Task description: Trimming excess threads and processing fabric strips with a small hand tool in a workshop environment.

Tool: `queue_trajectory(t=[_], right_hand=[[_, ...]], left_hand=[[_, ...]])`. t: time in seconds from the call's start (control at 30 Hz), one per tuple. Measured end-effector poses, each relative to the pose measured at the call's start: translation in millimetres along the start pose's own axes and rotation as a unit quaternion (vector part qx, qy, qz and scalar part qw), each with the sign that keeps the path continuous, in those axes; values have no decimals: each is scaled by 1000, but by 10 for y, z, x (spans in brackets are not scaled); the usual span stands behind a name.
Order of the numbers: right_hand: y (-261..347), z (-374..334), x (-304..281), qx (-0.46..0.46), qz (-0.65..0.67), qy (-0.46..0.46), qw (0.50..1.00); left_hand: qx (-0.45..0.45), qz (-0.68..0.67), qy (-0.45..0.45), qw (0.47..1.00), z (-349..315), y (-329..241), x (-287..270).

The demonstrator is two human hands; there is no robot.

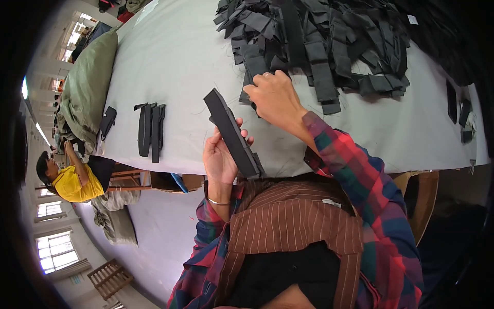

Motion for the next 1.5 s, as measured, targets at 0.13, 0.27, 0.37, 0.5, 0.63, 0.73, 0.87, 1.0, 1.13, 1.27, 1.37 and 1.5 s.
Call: queue_trajectory(t=[0.13, 0.27, 0.37, 0.5, 0.63, 0.73, 0.87, 1.0, 1.13, 1.27, 1.37, 1.5], right_hand=[[-71, 131, 201, 27, -43, 73, 996], [-116, 12, -10, 111, 109, -22, 988], [68, -164, -295, 206, 399, -3, 893], [347, -363, -392, 65, 234, -66, 968], [396, -385, -406, 58, 164, -85, 981], [372, -426, -384, 71, 180, -108, 975], [359, -472, -379, 112, 242, -122, 956], [390, -497, -439, 138, 287, -105, 942], [463, -533, -413, 165, 379, -128, 902], [504, -575, -493, 100, 202, -179, 958], [481, -598, -511, 70, 114, -173, 976], [435, -567, -481, 224, 309, -142, 913]], left_hand=[[-37, -37, 36, 998, -52, -6, 88], [-24, -20, 20, 999, -91, -83, 157], [2, -15, 7, 1000, -94, -84, 118], [-23, -56, 13, 998, -91, -9, 63], [-37, -35, 31, 998, -116, 53, 116], [-40, -36, 32, 998, -139, 87, 143], [-51, -26, 46, 997, -181, 101, 158], [-29, 4, 43, 999, -249, 107, 262], [-34, -8, 42, 999, -298, 112, 309], [-54, -26, 40, 997, -303, 162, 253], [-51, -33, 15, 998, -331, 186, 322], [-38, -8, 48, 998, -349, 194, 345]])
Point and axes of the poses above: each hand's wrist, its own z-axis towards the middle knuckle, its own x-axis out of the palm, y = z × x, the point moved 1 cm from there along z, towards the middle knuckle, and after that the axes turned 2 degrees about x, right-handed, at the moved point
